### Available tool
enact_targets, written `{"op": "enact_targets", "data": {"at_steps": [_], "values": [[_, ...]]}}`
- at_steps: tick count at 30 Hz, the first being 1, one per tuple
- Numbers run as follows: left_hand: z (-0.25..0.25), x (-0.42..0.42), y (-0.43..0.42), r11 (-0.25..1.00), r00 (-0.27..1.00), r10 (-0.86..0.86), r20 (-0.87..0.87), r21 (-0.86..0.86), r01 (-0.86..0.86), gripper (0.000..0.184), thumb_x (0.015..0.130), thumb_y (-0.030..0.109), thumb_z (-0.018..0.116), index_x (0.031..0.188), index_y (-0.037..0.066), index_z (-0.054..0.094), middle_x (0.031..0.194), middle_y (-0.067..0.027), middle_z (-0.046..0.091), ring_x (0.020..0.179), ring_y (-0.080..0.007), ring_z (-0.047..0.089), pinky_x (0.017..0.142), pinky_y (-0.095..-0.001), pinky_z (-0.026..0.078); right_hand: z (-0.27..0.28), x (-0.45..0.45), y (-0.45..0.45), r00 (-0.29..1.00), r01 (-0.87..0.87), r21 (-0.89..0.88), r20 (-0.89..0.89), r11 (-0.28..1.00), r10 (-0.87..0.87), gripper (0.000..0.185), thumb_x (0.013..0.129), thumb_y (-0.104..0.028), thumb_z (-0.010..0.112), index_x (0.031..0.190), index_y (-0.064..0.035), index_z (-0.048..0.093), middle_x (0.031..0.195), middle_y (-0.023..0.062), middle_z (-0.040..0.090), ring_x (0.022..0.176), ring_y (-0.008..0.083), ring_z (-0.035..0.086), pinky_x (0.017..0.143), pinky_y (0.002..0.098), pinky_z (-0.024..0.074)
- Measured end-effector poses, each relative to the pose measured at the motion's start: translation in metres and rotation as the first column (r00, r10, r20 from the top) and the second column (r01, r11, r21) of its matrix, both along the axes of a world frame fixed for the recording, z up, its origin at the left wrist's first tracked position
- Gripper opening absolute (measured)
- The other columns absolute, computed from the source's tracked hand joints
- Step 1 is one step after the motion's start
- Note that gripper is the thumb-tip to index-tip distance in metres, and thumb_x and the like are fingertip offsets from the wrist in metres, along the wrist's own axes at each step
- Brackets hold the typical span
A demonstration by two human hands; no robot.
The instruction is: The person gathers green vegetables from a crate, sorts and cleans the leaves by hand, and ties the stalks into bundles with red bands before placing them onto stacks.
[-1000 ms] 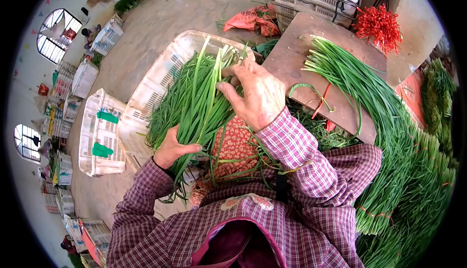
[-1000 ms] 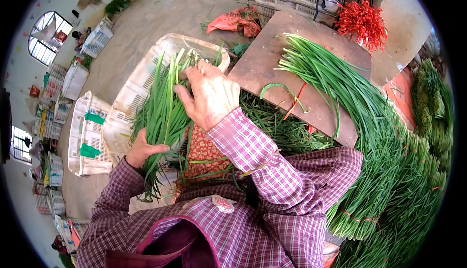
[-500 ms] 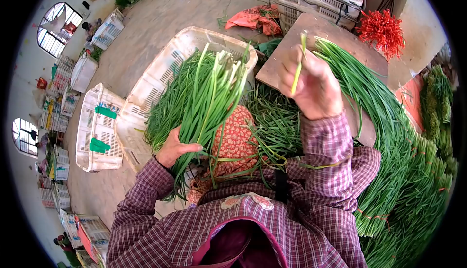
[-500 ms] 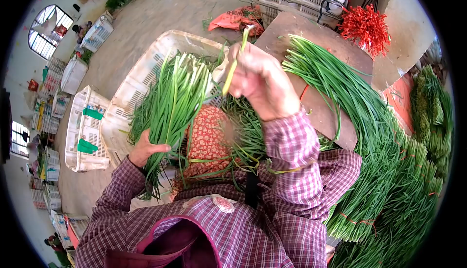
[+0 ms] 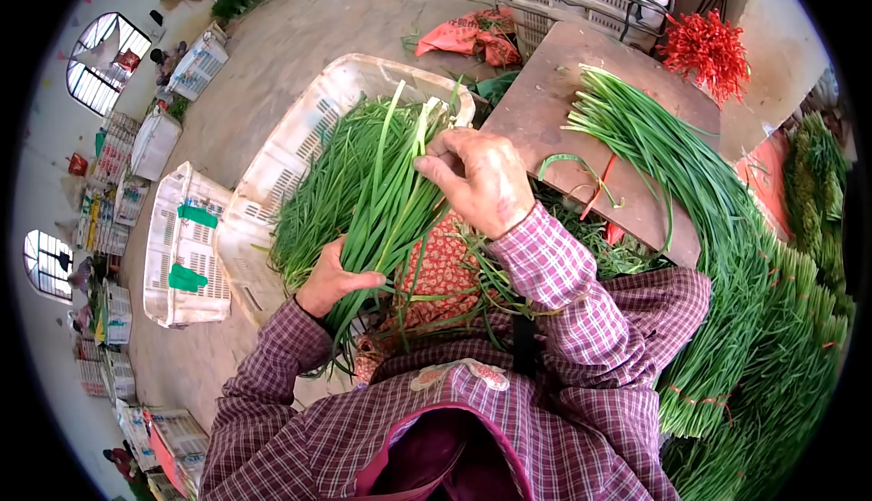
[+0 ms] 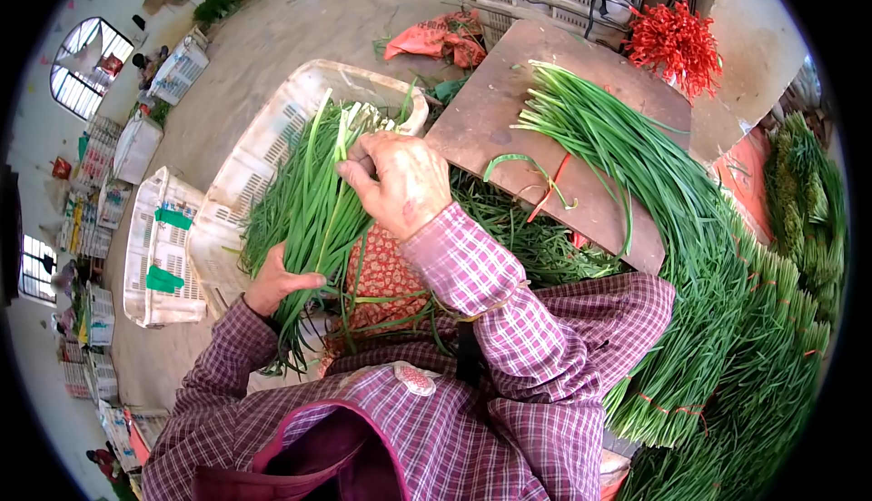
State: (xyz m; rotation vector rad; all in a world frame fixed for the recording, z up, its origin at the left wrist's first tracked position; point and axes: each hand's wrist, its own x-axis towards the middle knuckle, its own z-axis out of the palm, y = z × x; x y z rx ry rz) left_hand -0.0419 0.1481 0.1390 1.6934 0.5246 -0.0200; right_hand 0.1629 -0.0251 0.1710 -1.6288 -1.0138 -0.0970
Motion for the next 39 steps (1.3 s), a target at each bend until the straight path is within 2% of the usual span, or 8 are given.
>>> {"op": "enact_targets", "data": {"at_steps": [4,8,12,18,26,32,37,39], "values": [[0.002,-0.001,0.002,1.0,0.999,-0.025,-0.02,0.011,0.025,0.063,0.069,0.002,0.079,0.125,-0.002,0.052,0.111,-0.0077,0.065,0.097,-0.0146,0.062,0.091,-0.031,0.049,0.001,0.027,-0.013,0.669,-0.34,0.27,-0.603,0.901,0.434,0.019,0.088,-0.026,0.063,0.088,-0.0069,0.068,0.062,0.0007,0.057,0.051,0.0089,0.05,0.048,0.0264,0.0446],[-0.003,-0.008,0.007,0.994,0.998,0.062,-0.023,-0.085,-0.064,0.063,0.068,0.001,0.079,0.125,-0.002,0.053,0.112,-0.008,0.065,0.097,-0.016,0.062,0.092,-0.0313,0.049,0.023,0.06,-0.052,0.48,-0.289,0.619,-0.566,0.73,0.67,0.025,0.094,-0.028,0.058,0.091,-0.0051,0.068,0.059,-0.0053,0.051,0.046,0.0038,0.045,0.045,0.0178,0.0399],[-0.003,-0.01,0.009,0.994,0.996,0.07,-0.047,-0.081,-0.073,0.061,0.068,0.0,0.079,0.123,-0.003,0.054,0.111,-0.0077,0.065,0.097,-0.016,0.063,0.091,-0.0313,0.049,0.008,0.053,-0.06,0.955,-0.262,0.027,-0.135,0.965,0.263,0.034,0.092,-0.037,0.06,0.084,-0.006,0.071,0.07,0.0033,0.069,0.056,0.0157,0.062,0.055,0.03,0.0519],[0.003,-0.001,-0.001,1.0,1.0,0.0,-0.031,-0.007,0.0,0.061,0.067,0.001,0.078,0.123,-0.002,0.054,0.11,-0.0063,0.065,0.097,-0.0138,0.061,0.092,-0.0305,0.048,0.001,0.005,-0.01,0.882,0.171,-0.098,0.458,0.98,-0.108,0.016,0.073,-0.02,0.074,0.087,-0.0125,0.071,0.087,0.0017,0.059,0.09,0.021,0.058,0.08,0.035,0.05],[0.006,0.002,-0.004,0.999,0.998,-0.032,-0.055,-0.007,0.032,0.066,0.065,0.0,0.079,0.125,-0.002,0.052,0.112,-0.0081,0.063,0.099,-0.0162,0.061,0.092,-0.0315,0.048,-0.013,0.013,0.009,0.764,0.19,-0.081,0.639,0.978,-0.096,0.017,0.077,-0.014,0.06,0.093,-0.0123,0.066,0.083,0.0035,0.055,0.091,0.0231,0.054,0.097,0.0451,0.0394],[0.007,-0.008,-0.003,0.997,0.994,0.029,-0.11,-0.061,-0.036,0.069,0.066,0.003,0.081,0.128,-0.001,0.052,0.115,-0.0079,0.063,0.101,-0.0166,0.061,0.095,-0.0325,0.046,-0.012,0.077,-0.016,0.634,0.504,0.228,0.558,0.833,-0.536,0.016,0.08,-0.01,0.059,0.096,-0.0095,0.056,0.083,0.008,0.063,0.073,0.023,0.063,0.057,0.0408,0.0524],[-0.004,-0.026,0.016,0.989,0.991,0.092,-0.095,-0.11,-0.103,0.07,0.065,-0.004,0.077,0.128,-0.002,0.047,0.114,-0.0111,0.063,0.096,-0.019,0.064,0.085,-0.0332,0.052,-0.024,0.104,-0.072,0.861,0.507,-0.629,0.337,0.589,-0.382,0.028,0.092,-0.033,0.059,0.113,-0.0145,0.059,0.099,0.0108,0.066,0.085,0.0259,0.066,0.064,0.0402,0.0544],[-0.005,-0.028,0.012,0.982,0.986,0.125,-0.106,-0.127,-0.138,0.071,0.065,-0.004,0.077,0.129,-0.001,0.046,0.113,-0.0107,0.063,0.096,-0.0191,0.064,0.085,-0.0331,0.052,-0.036,0.083,-0.067,0.89,0.455,-0.532,0.292,0.715,-0.349,0.041,0.09,-0.038,0.062,0.121,-0.0134,0.056,0.108,0.0138,0.064,0.094,0.0287,0.064,0.075,0.041,0.0534]]}}
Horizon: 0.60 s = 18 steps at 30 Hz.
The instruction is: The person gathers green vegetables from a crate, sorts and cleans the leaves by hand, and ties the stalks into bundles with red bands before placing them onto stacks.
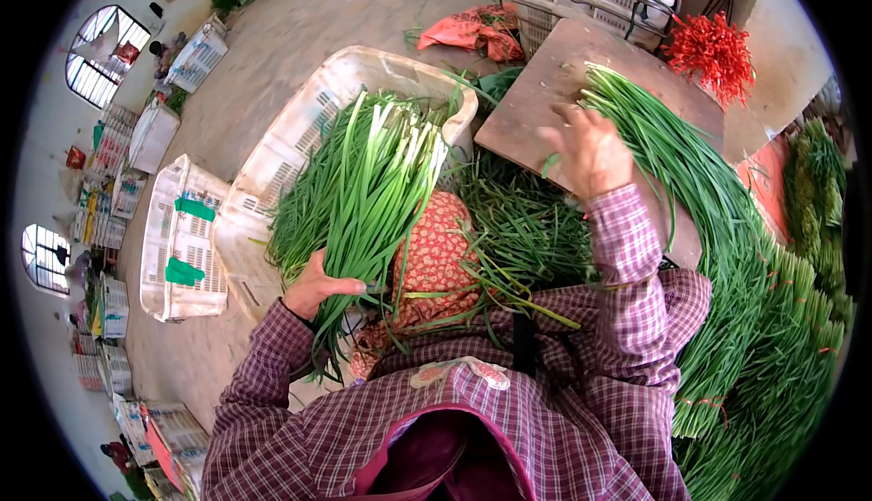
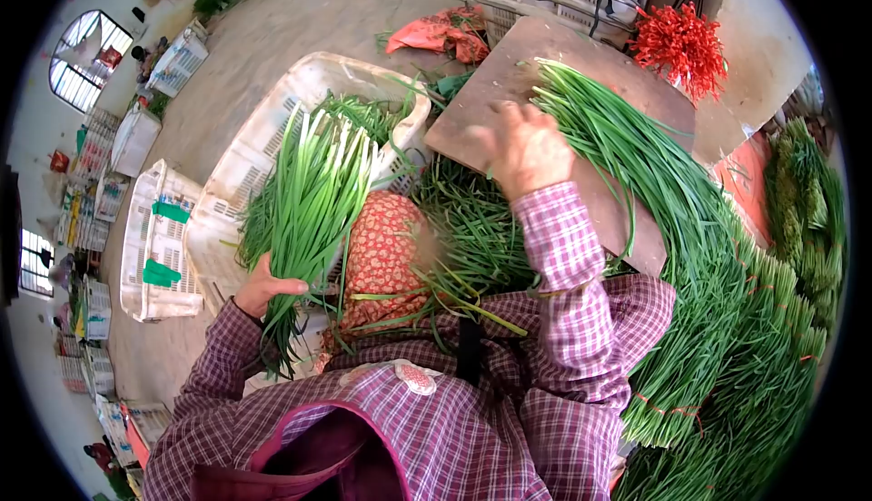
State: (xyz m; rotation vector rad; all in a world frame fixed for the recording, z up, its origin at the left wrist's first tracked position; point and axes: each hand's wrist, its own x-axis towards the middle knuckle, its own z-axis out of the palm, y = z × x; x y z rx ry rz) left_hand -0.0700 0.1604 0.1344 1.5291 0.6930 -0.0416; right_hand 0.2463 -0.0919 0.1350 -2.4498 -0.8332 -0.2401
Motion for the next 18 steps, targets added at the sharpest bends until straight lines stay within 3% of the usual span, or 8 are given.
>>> {"op": "enact_targets", "data": {"at_steps": [1,3,7,8,13,15,17,18], "values": [[0.001,0.001,-0.002,0.999,0.999,0.038,-0.007,-0.017,-0.038,0.073,0.065,-0.003,0.077,0.13,-0.001,0.044,0.112,-0.0104,0.063,0.096,-0.0192,0.064,0.085,-0.033,0.052,-0.002,-0.012,0.008,0.996,-0.092,0.143,0.019,0.985,0.09,0.054,0.087,-0.043,0.064,0.13,-0.0124,0.053,0.117,0.0169,0.062,0.104,0.0315,0.062,0.085,0.0418,0.0524],[0.008,0.006,-0.01,0.999,1.0,-0.015,-0.023,-0.034,0.014,0.072,0.065,-0.001,0.079,0.129,-0.002,0.047,0.113,-0.0101,0.063,0.099,-0.0189,0.063,0.09,-0.0333,0.049,-0.005,-0.031,0.03,0.873,-0.298,0.648,-0.113,0.701,0.475,0.076,0.081,-0.049,0.07,0.139,-0.0063,0.043,0.132,0.0229,0.051,0.123,0.0355,0.05,0.104,0.0435,0.0409],[0.006,0.017,-0.028,0.993,0.993,-0.114,-0.018,-0.03,0.113,0.073,0.064,0.002,0.08,0.13,-0.002,0.049,0.117,-0.0096,0.062,0.106,-0.0181,0.06,0.097,-0.0331,0.045,-0.007,-0.058,0.078,0.761,-0.382,0.687,-0.146,0.618,0.632,0.088,0.074,-0.045,0.078,0.14,-0.0022,0.039,0.136,0.0253,0.048,0.128,0.0366,0.046,0.108,0.0427,0.0363],[0.005,0.018,-0.03,0.994,0.995,-0.101,-0.018,-0.04,0.101,0.074,0.064,-0.001,0.079,0.13,-0.001,0.045,0.112,-0.0095,0.063,0.098,-0.0178,0.062,0.088,-0.0327,0.05,-0.01,-0.061,0.083,0.861,-0.333,0.641,-0.092,0.692,0.5,0.068,0.076,-0.037,0.076,0.129,-0.0022,0.052,0.119,0.026,0.059,0.112,0.0368,0.058,0.096,0.0421,0.0452],[-0.01,0.014,-0.031,0.985,0.985,-0.171,0.0,-0.012,0.171,0.067,0.065,0.0,0.078,0.126,-0.001,0.051,0.113,-0.0087,0.063,0.1,-0.0164,0.06,0.089,-0.0319,0.049,-0.022,-0.06,0.08,0.884,-0.08,0.728,-0.264,0.68,0.386,0.018,0.084,-0.016,0.066,0.092,-0.0002,0.069,0.083,0.022,0.067,0.081,0.0308,0.068,0.071,0.0377,0.0508],[-0.015,0.016,-0.035,0.983,0.984,-0.18,0.006,-0.028,0.18,0.069,0.065,0.0,0.078,0.128,-0.001,0.05,0.114,-0.0083,0.063,0.099,-0.0164,0.061,0.087,-0.0315,0.049,-0.029,-0.055,0.083,0.882,-0.008,0.746,-0.309,0.666,0.357,0.019,0.088,-0.017,0.063,0.092,-0.0004,0.07,0.079,0.0169,0.069,0.074,0.0252,0.068,0.07,0.0357,0.0509],[-0.011,0.018,-0.042,0.988,0.988,-0.15,0.023,-0.043,0.151,0.064,0.067,0.002,0.079,0.126,-0.003,0.053,0.113,-0.0078,0.064,0.1,-0.0166,0.061,0.095,-0.0311,0.046,-0.07,-0.031,0.105,0.851,0.114,0.895,-0.312,0.432,0.421,0.022,0.092,-0.022,0.061,0.093,-0.0024,0.072,0.074,0.0071,0.07,0.068,0.0152,0.064,0.066,0.031,0.0498],[-0.014,0.017,-0.041,0.984,0.984,-0.176,0.032,0.017,0.175,0.064,0.067,0.002,0.078,0.126,-0.004,0.053,0.114,-0.0078,0.064,0.1,-0.0161,0.061,0.095,-0.0312,0.046,-0.059,-0.029,0.095,0.576,0.38,0.83,-0.558,0.408,0.597,0.027,0.096,-0.027,0.058,0.091,-0.005,0.073,0.069,0.0,0.066,0.066,0.0084,0.058,0.064,0.0261,0.0474]]}}
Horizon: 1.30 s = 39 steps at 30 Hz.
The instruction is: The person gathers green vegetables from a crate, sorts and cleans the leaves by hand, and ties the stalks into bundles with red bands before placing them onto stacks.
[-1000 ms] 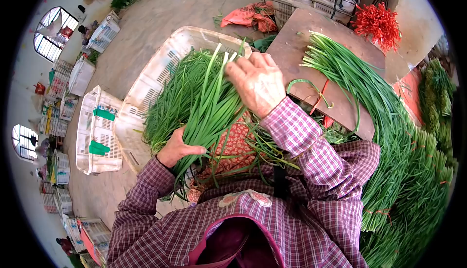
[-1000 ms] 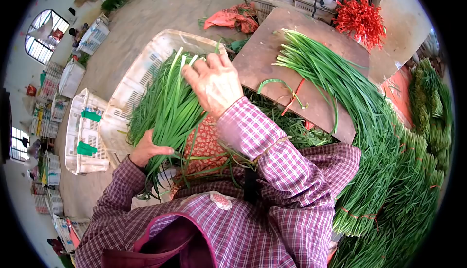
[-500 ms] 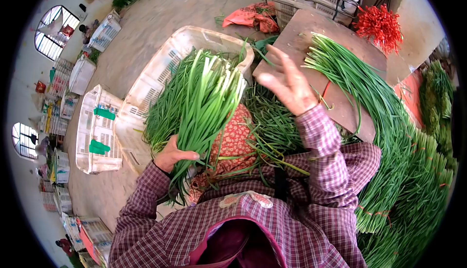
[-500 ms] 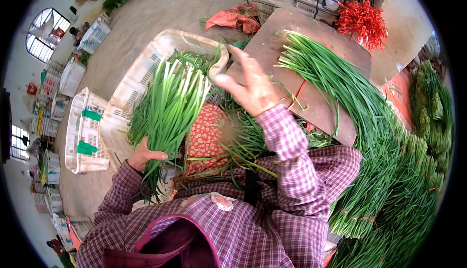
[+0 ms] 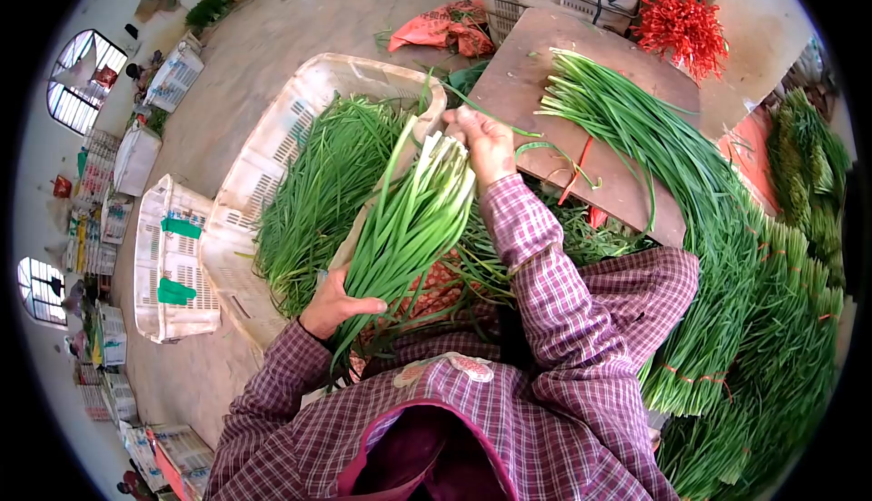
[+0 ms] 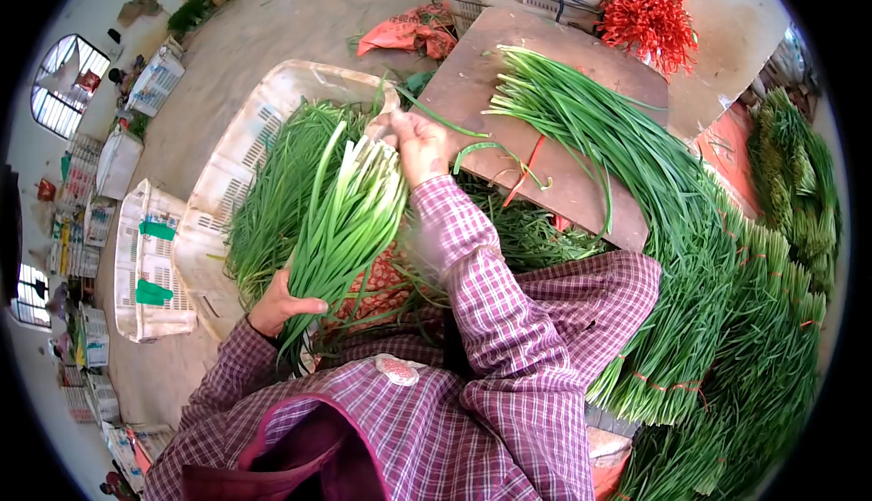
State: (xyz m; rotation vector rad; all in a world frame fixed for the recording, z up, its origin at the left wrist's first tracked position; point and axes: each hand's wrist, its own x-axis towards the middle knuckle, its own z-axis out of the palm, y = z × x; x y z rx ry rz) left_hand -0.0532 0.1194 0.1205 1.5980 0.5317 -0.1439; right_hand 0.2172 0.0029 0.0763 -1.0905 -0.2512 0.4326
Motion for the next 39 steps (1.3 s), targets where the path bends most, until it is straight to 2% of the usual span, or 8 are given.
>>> {"op": "enact_targets", "data": {"at_steps": [3,4,8,11,18,23,29,39], "values": [[-0.008,-0.003,0.013,0.997,0.999,-0.04,-0.002,0.066,0.04,0.067,0.068,0.001,0.078,0.129,-0.004,0.051,0.116,-0.0078,0.064,0.102,-0.0152,0.06,0.096,-0.0311,0.045,0.032,0.002,-0.028,0.987,-0.147,0.05,-0.053,0.988,0.15,0.052,0.092,-0.048,0.059,0.122,-0.0058,0.061,0.102,0.0046,0.065,0.082,0.0094,0.058,0.072,0.0267,0.0476],[-0.01,-0.006,0.016,0.995,0.998,-0.065,-0.027,0.07,0.067,0.068,0.068,0.001,0.077,0.13,-0.003,0.049,0.117,-0.0078,0.063,0.103,-0.0147,0.059,0.097,-0.0309,0.044,0.052,-0.005,-0.043,0.974,-0.225,-0.025,-0.009,0.974,0.225,0.077,0.085,-0.054,0.064,0.139,-0.0036,0.044,0.136,0.018,0.05,0.121,0.0282,0.051,0.1,0.0437,0.0424],[-0.007,0.0,0.015,0.993,0.998,-0.048,0.048,0.111,0.043,0.073,0.068,-0.001,0.074,0.135,-0.001,0.044,0.118,-0.0082,0.062,0.105,-0.0144,0.058,0.097,-0.0306,0.044,0.034,-0.03,-0.043,0.835,-0.178,-0.276,0.466,0.945,0.293,0.088,0.076,-0.044,0.078,0.141,-0.0015,0.038,0.142,0.0235,0.043,0.134,0.0374,0.038,0.111,0.046,0.0298],[-0.006,0.002,0.011,0.987,0.997,-0.05,0.05,0.156,0.041,0.074,0.068,-0.001,0.075,0.136,-0.001,0.044,0.119,-0.0082,0.062,0.105,-0.0143,0.058,0.097,-0.0306,0.044,0.027,-0.041,-0.03,0.867,0.06,-0.308,0.487,0.949,0.103,0.058,0.079,-0.025,0.073,0.129,-0.002,0.053,0.116,0.0243,0.062,0.109,0.0329,0.061,0.095,0.0379,0.0463],[-0.011,0.0,0.008,0.986,0.998,-0.024,0.066,0.168,0.012,0.063,0.069,0.002,0.075,0.127,-0.004,0.051,0.114,-0.0087,0.064,0.1,-0.0145,0.06,0.094,-0.0302,0.046,0.018,-0.034,-0.016,0.833,0.287,-0.293,0.546,0.912,-0.086,0.024,0.089,-0.018,0.058,0.104,-0.0016,0.066,0.083,0.0233,0.067,0.081,0.0341,0.067,0.076,0.0394,0.051],[-0.009,-0.001,0.011,0.977,0.997,-0.06,0.044,0.208,0.05,0.055,0.07,0.002,0.074,0.121,-0.005,0.055,0.11,-0.0091,0.066,0.096,-0.0145,0.062,0.092,-0.03,0.047,0.009,0.0,-0.024,0.988,0.043,-0.167,0.154,0.985,-0.017,0.034,0.096,-0.034,0.054,0.101,-0.0024,0.067,0.074,0.0108,0.064,0.074,0.0164,0.06,0.073,0.0335,0.0493],[0.002,0.004,0.009,0.984,0.997,0.027,0.07,0.175,-0.039,0.052,0.07,0.001,0.074,0.119,-0.005,0.056,0.109,-0.01,0.066,0.095,-0.0148,0.063,0.091,-0.03,0.048,0.05,-0.03,-0.059,0.422,0.526,-0.213,0.906,0.823,-0.035,0.019,0.082,-0.03,0.069,0.087,-0.0123,0.067,0.085,0.0071,0.059,0.085,0.0259,0.058,0.078,0.0393,0.0466],[0.001,0.006,0.01,0.956,0.995,-0.02,0.099,0.293,-0.01,0.049,0.072,0.002,0.073,0.118,-0.004,0.056,0.108,-0.0082,0.067,0.095,-0.0139,0.063,0.091,-0.0298,0.048,0.056,-0.058,-0.033,0.171,0.523,-0.309,0.951,0.794,0.258,0.026,0.068,-0.019,0.072,0.092,-0.0089,0.067,0.101,0.0078,0.056,0.102,0.026,0.052,0.091,0.0413,0.0383]]}}
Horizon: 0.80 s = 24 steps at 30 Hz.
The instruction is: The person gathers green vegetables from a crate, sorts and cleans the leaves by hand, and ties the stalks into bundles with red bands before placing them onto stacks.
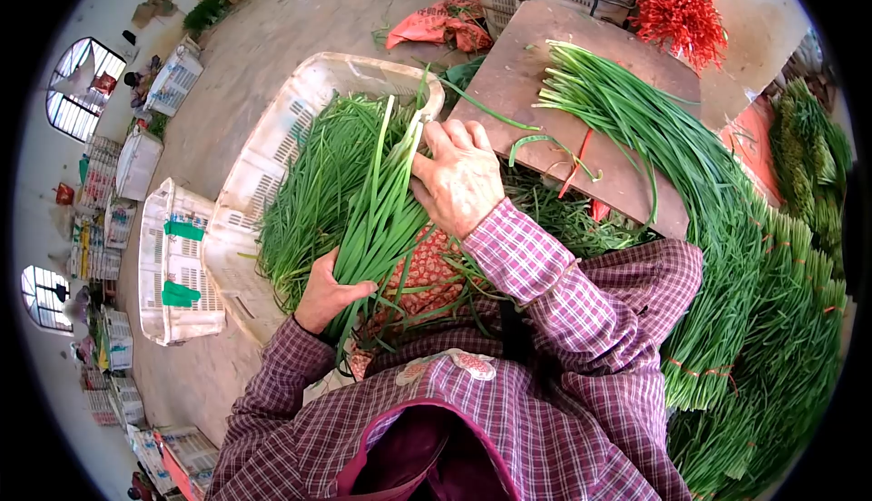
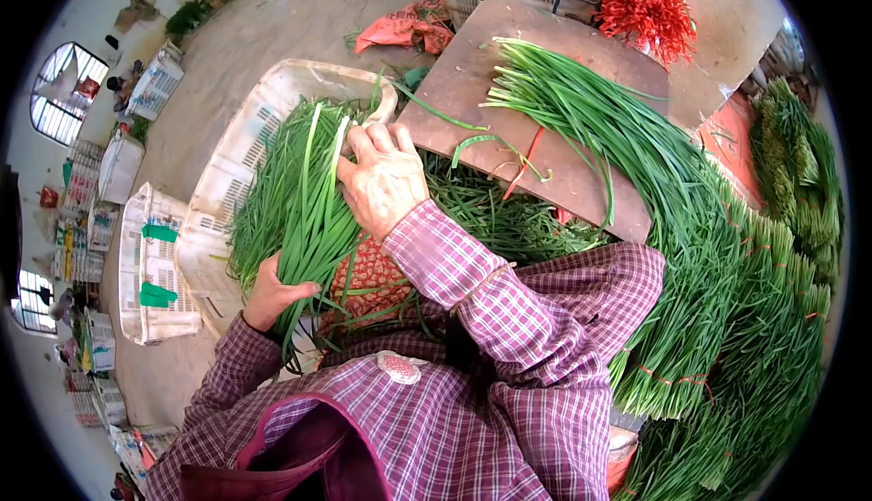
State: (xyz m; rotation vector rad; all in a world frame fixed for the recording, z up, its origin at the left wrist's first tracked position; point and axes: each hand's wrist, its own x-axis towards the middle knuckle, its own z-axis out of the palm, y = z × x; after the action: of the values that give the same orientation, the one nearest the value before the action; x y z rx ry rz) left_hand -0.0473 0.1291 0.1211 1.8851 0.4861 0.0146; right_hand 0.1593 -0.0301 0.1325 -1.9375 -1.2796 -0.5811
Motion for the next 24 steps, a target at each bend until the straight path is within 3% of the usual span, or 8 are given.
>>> {"op": "enact_targets", "data": {"at_steps": [3,6,8,10,11,18,22,24], "values": [[-0.001,0.001,0.001,1.0,1.0,0.0,-0.007,-0.01,0.0,0.05,0.071,0.001,0.072,0.118,-0.004,0.056,0.108,-0.0083,0.067,0.095,-0.0137,0.063,0.091,-0.0295,0.048,-0.008,0.007,0.007,0.995,0.032,-0.05,0.093,0.998,-0.027,0.019,0.079,-0.013,0.057,0.095,-0.0089,0.066,0.095,0.0099,0.059,0.099,0.026,0.054,0.094,0.0422,0.0382],[0.003,0.001,0.002,0.999,1.0,-0.009,-0.01,-0.045,0.009,0.05,0.071,0.0,0.072,0.118,-0.004,0.056,0.108,-0.0083,0.066,0.095,-0.0136,0.063,0.091,-0.0294,0.048,-0.016,0.02,0.009,0.977,0.122,-0.16,0.192,0.98,-0.091,0.02,0.08,-0.013,0.056,0.098,-0.0088,0.065,0.09,0.0092,0.06,0.094,0.0256,0.055,0.094,0.0417,0.0379],[0.004,0.0,0.003,0.999,1.0,-0.01,-0.021,-0.043,0.009,0.051,0.071,0.0,0.072,0.119,-0.004,0.056,0.109,-0.0082,0.066,0.095,-0.0135,0.062,0.091,-0.0294,0.048,-0.022,0.027,0.009,0.963,0.15,-0.11,0.241,0.983,-0.12,0.023,0.08,-0.016,0.059,0.101,-0.0084,0.064,0.087,0.0081,0.061,0.09,0.0247,0.056,0.095,0.0413,0.0373],[0.004,-0.001,0.003,0.999,0.999,-0.014,-0.036,-0.043,0.013,0.051,0.071,0.0,0.072,0.119,-0.004,0.056,0.109,-0.0082,0.066,0.095,-0.0135,0.062,0.091,-0.0293,0.048,-0.018,0.028,0.005,0.995,-0.012,-0.039,0.098,0.999,0.016,0.026,0.079,-0.021,0.064,0.102,-0.0085,0.065,0.088,0.0073,0.061,0.091,0.024,0.056,0.096,0.0423,0.0363],[0.003,-0.001,0.004,0.999,0.999,-0.004,-0.034,-0.047,0.002,0.051,0.071,-0.001,0.072,0.119,-0.004,0.056,0.109,-0.008,0.066,0.095,-0.0134,0.062,0.091,-0.0292,0.048,-0.017,0.027,0.002,0.995,-0.042,-0.102,0.09,0.994,0.052,0.029,0.075,-0.026,0.07,0.099,-0.0104,0.067,0.091,0.0067,0.061,0.094,0.0246,0.055,0.096,0.0442,0.0357],[-0.001,-0.001,0.007,1.0,1.0,-0.001,-0.004,0.005,0.001,0.051,0.071,-0.001,0.071,0.119,-0.003,0.056,0.108,-0.0075,0.066,0.095,-0.0133,0.062,0.091,-0.0292,0.048,-0.014,0.016,0.008,0.996,-0.076,-0.131,0.044,0.988,0.083,0.028,0.071,-0.025,0.073,0.095,-0.0118,0.068,0.1,0.0074,0.061,0.101,0.0257,0.053,0.098,0.0464,0.035],[0.005,0.0,0.004,0.999,1.0,0.015,-0.007,-0.04,-0.015,0.051,0.071,-0.001,0.071,0.119,-0.003,0.056,0.108,-0.0071,0.066,0.094,-0.0129,0.062,0.09,-0.0293,0.049,-0.017,0.015,0.018,0.973,0.122,-0.218,0.219,0.968,-0.073,0.025,0.08,-0.014,0.057,0.101,-0.0021,0.061,0.089,0.0109,0.062,0.091,0.0254,0.057,0.093,0.0407,0.0393],[0.005,-0.001,0.005,0.996,0.999,0.003,-0.038,-0.093,-0.007,0.05,0.071,-0.001,0.071,0.118,-0.003,0.056,0.107,-0.007,0.066,0.094,-0.013,0.062,0.089,-0.0295,0.049,-0.018,0.022,0.017,0.974,0.118,-0.19,0.212,0.975,-0.077,0.023,0.082,-0.009,0.052,0.104,-0.0011,0.056,0.083,0.0111,0.061,0.082,0.0254,0.058,0.09,0.0391,0.0416]]}}
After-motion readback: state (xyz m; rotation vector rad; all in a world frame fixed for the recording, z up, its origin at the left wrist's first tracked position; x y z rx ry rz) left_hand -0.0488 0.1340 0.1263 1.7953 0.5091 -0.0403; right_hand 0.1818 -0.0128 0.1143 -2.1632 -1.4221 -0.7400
